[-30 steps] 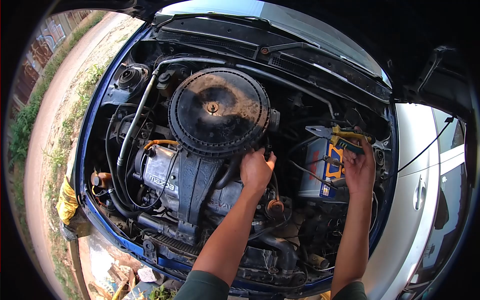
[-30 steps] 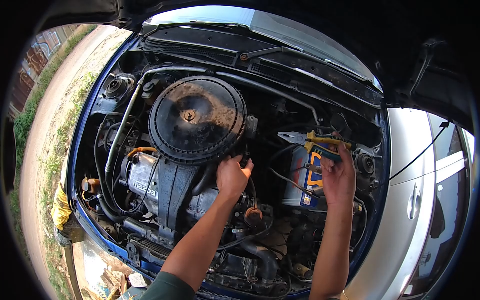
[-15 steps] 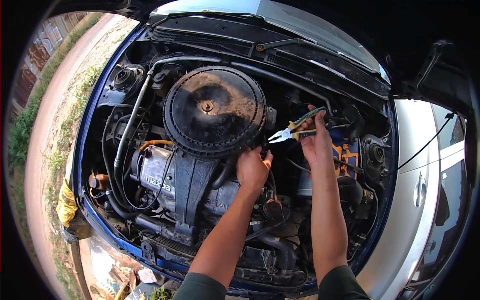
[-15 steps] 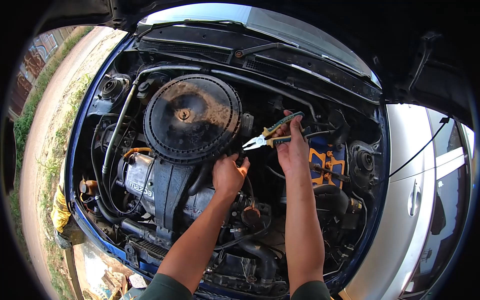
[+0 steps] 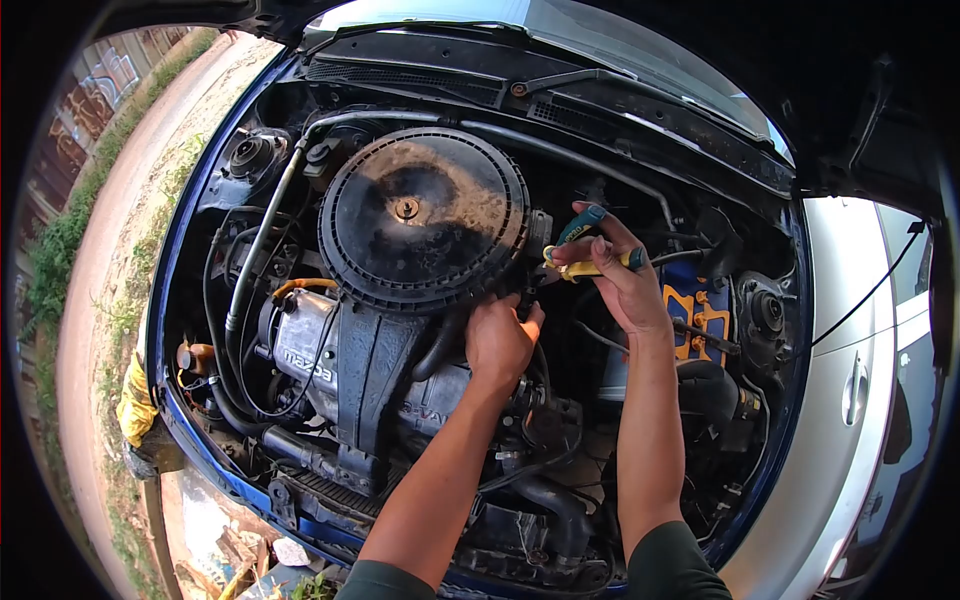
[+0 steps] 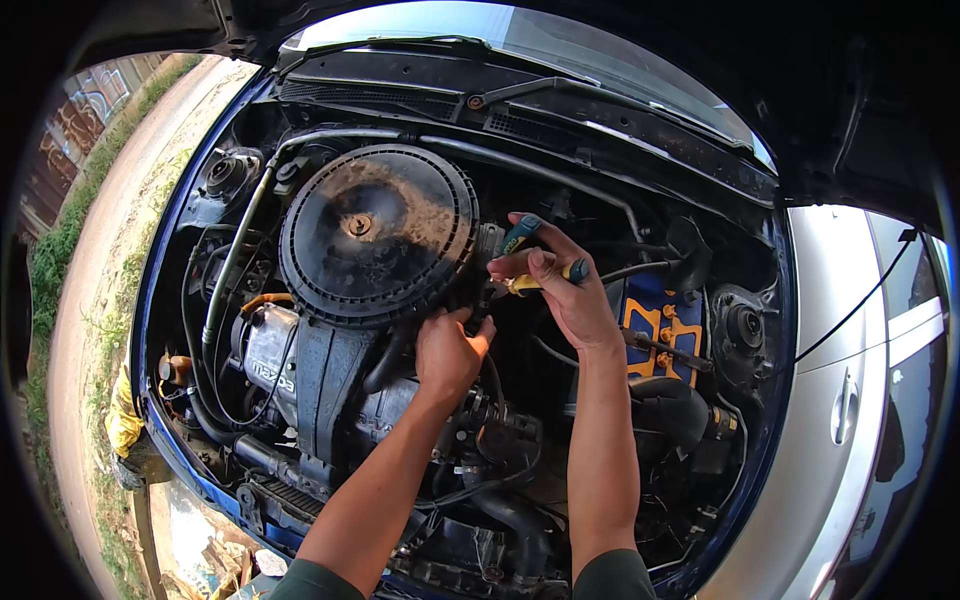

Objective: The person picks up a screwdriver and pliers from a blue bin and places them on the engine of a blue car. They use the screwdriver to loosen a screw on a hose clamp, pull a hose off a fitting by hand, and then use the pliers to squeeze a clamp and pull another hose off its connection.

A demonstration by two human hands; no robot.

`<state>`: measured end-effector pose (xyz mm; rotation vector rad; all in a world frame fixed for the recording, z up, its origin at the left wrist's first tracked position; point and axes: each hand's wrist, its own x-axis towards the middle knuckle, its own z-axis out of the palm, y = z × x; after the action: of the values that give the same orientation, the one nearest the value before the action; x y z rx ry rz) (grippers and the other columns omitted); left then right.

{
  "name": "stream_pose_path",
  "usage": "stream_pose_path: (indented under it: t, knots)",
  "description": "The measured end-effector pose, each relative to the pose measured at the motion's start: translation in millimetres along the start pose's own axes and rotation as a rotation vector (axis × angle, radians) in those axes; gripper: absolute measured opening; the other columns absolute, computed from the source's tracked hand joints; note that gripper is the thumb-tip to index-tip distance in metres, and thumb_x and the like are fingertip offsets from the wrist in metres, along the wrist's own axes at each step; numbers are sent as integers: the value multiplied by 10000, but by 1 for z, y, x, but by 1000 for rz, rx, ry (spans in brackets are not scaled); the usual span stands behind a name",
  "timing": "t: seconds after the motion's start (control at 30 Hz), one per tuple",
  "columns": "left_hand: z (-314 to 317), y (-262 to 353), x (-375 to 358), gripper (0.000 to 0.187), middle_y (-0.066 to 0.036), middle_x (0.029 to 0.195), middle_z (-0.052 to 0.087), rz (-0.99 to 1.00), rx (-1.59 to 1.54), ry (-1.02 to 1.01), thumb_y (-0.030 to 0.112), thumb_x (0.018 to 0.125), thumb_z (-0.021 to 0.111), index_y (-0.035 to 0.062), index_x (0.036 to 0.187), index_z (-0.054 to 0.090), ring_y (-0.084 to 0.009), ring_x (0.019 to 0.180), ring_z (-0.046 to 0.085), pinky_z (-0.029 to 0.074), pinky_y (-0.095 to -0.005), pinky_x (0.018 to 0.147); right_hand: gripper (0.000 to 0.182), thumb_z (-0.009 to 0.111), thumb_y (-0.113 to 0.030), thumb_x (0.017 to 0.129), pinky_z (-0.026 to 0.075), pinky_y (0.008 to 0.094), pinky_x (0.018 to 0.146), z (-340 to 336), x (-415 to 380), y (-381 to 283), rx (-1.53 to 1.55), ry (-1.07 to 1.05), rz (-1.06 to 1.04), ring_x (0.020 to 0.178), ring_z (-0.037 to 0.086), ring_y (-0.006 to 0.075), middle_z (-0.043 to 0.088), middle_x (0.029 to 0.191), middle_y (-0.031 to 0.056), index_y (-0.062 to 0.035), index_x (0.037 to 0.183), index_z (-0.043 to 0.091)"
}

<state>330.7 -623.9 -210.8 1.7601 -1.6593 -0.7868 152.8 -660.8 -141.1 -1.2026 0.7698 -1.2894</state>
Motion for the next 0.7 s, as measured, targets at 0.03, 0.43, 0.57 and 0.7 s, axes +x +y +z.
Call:
stream_pose_path:
  t: [0.03,0.43,0.57,0.7]
  knots:
    - [0,0,1,479,-271,1051,729,1,8,-17,407,896,776,14,1169,782,-433,1029,702,549,-493,934,532,659,-284,1049,566,392,1011,-1,3,-2,-22,-68,-13,1056,766,254,787,1091,170,-42,1508,542]
    - [5,1,-1,427,-250,1058,733,88,117,55,363,891,779,24,1151,771,-432,1041,696,556,-500,915,481,672,-218,1035,596,404,968,-17,-3,-3,-93,-303,-31,1066,768,273,787,1107,169,-37,1473,589]
    - [8,-2,-1,442,-263,1118,717,94,158,64,386,889,777,54,1180,773,-430,1080,684,548,-494,950,463,676,-204,1032,596,404,961,-18,-1,1,-66,-303,-42,1063,769,277,787,1104,168,-34,1457,607]
    - [5,7,-2,458,-267,1149,705,85,197,52,403,903,761,54,1200,768,-427,1124,664,533,-495,983,465,687,-217,1026,595,409,957,-22,0,7,-23,-285,-22,1057,771,279,788,1100,166,-31,1447,618]
